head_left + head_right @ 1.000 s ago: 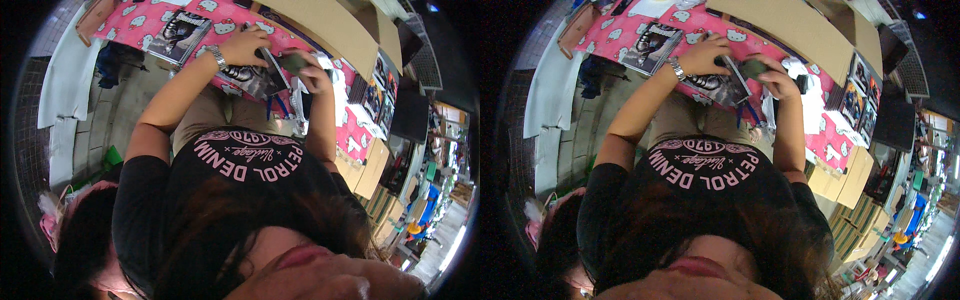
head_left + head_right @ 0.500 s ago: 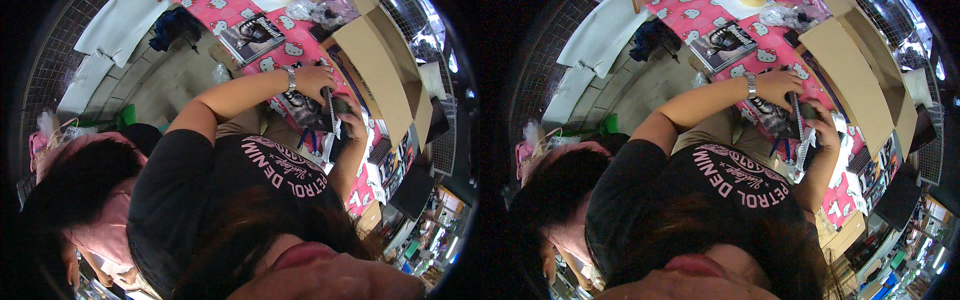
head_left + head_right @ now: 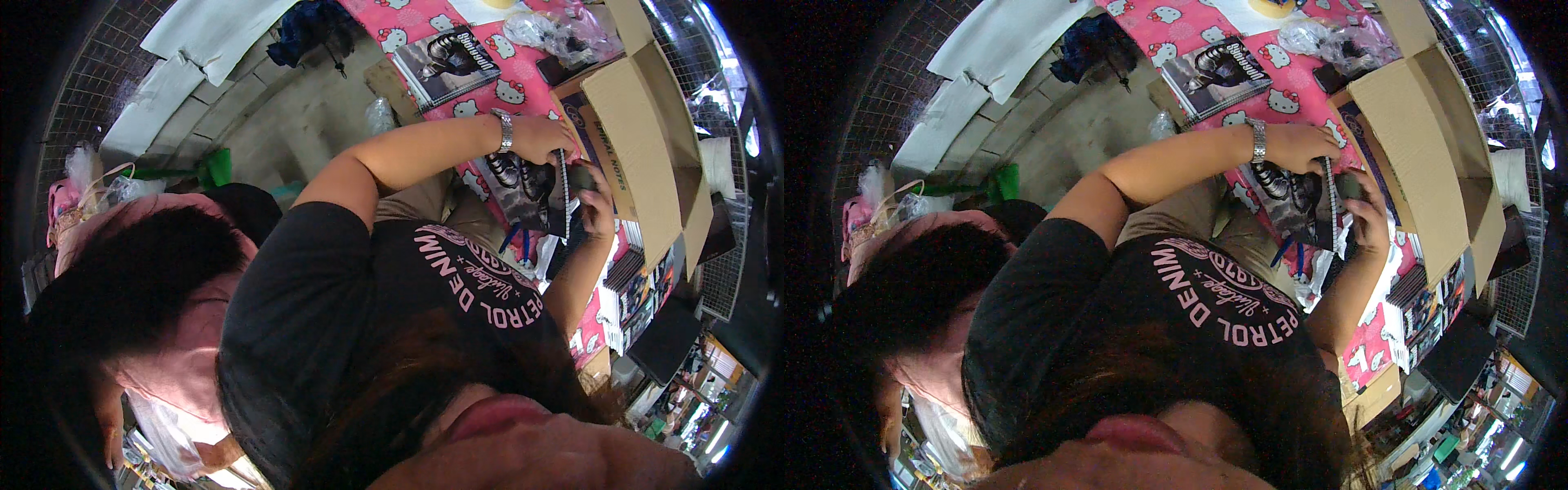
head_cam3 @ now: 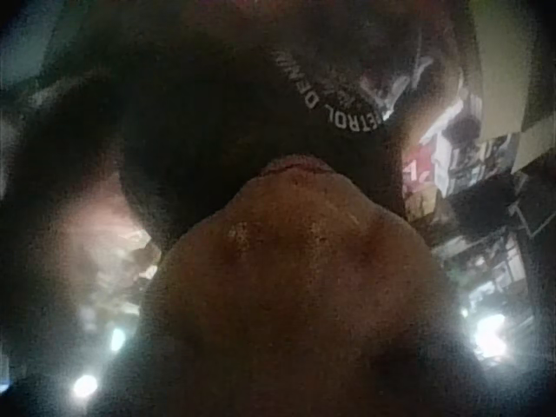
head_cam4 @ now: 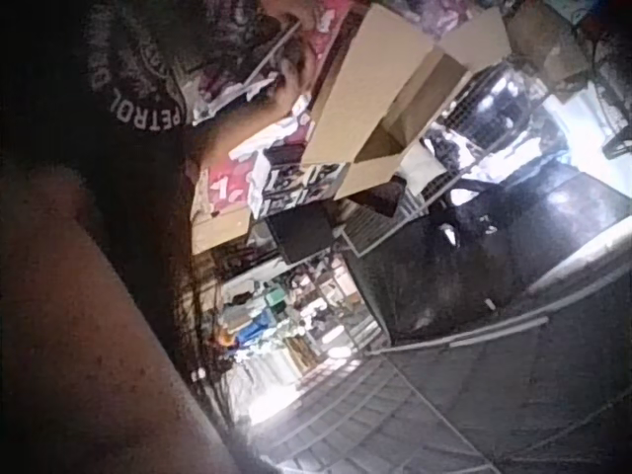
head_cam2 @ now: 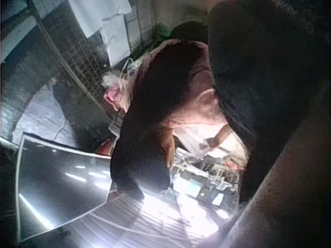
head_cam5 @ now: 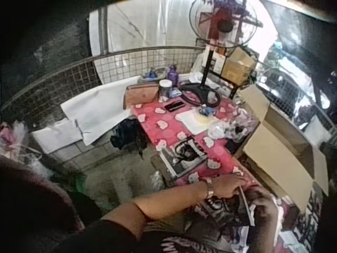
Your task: The person uses wire cutters to trim the spiral binding on notebooks and slides them into silver pouches.
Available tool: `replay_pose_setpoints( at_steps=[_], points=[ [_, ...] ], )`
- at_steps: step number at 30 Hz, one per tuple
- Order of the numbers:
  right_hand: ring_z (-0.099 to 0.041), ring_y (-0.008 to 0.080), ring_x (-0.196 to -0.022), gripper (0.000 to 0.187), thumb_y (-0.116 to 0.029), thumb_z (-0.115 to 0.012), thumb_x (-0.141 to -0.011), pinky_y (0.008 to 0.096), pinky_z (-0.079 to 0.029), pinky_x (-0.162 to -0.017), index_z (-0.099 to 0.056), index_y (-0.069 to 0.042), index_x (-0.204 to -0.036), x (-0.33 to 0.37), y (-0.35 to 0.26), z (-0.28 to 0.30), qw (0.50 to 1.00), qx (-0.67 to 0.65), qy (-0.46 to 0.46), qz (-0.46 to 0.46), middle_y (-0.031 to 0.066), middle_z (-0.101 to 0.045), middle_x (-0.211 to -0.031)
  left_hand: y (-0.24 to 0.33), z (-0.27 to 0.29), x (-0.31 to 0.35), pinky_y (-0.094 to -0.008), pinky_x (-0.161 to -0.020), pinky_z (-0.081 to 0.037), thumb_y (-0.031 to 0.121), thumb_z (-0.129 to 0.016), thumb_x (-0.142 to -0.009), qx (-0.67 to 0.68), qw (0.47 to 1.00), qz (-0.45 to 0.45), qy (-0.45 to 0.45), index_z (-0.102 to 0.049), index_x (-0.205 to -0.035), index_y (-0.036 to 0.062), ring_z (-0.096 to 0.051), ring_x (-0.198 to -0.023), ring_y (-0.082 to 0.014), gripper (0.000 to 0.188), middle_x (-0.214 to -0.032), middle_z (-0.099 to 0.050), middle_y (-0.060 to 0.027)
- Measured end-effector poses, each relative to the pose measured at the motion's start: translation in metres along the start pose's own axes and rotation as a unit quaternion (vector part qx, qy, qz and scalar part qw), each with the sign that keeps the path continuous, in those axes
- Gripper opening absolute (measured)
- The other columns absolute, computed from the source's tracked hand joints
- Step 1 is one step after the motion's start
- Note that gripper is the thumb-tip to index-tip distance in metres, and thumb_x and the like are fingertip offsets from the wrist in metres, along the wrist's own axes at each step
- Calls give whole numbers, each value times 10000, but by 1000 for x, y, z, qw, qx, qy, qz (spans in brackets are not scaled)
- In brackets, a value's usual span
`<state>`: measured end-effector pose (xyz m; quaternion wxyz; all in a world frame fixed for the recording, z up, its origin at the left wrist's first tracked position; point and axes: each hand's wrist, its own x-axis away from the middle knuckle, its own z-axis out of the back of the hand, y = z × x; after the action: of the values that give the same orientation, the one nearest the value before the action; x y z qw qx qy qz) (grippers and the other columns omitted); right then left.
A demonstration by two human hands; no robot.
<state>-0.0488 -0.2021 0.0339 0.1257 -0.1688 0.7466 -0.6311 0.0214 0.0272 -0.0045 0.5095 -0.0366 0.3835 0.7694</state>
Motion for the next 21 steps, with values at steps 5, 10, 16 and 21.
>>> replay_pose_setpoints(
  at_steps=[5,10,16,21],
  points=[
    [-530,256,-1132,637,-219,-681,-645,368,-406,-984,-545,36,-1212,-14,2,7,972,198,56,-114,129,-573,-1180,-17,10,-2,-431,-898,-444,209,-721,-754,3,999,-42,18,-595,-1018,58,-539,-1056,-326,329,-1047,-582,-125],
    [-547,226,-1087,598,-159,-657,-671,326,-400,-973,-544,19,-1231,-19,14,28,992,116,25,-45,124,-573,-1212,-25,13,1,-412,-832,-462,277,-743,-745,17,999,0,36,-621,-1034,69,-594,-979,-311,376,-995,-625,-111],
    [-562,215,-1040,502,-133,-667,-731,299,-415,-928,-573,16,-1201,-29,14,20,989,136,28,-47,89,-614,-1108,-34,10,2,-386,-749,-483,304,-762,-738,61,995,35,71,-655,-989,70,-649,-828,-271,359,-910,-672,-117],
    [-590,232,-1025,483,-247,-688,-779,310,-422,-930,-609,-31,-1203,25,48,86,919,244,300,-73,98,-652,-1084,-27,15,6,-334,-704,-515,281,-754,-767,122,980,144,67,-676,-991,53,-675,-773,-235,328,-896,-691,-112]
  ],
)
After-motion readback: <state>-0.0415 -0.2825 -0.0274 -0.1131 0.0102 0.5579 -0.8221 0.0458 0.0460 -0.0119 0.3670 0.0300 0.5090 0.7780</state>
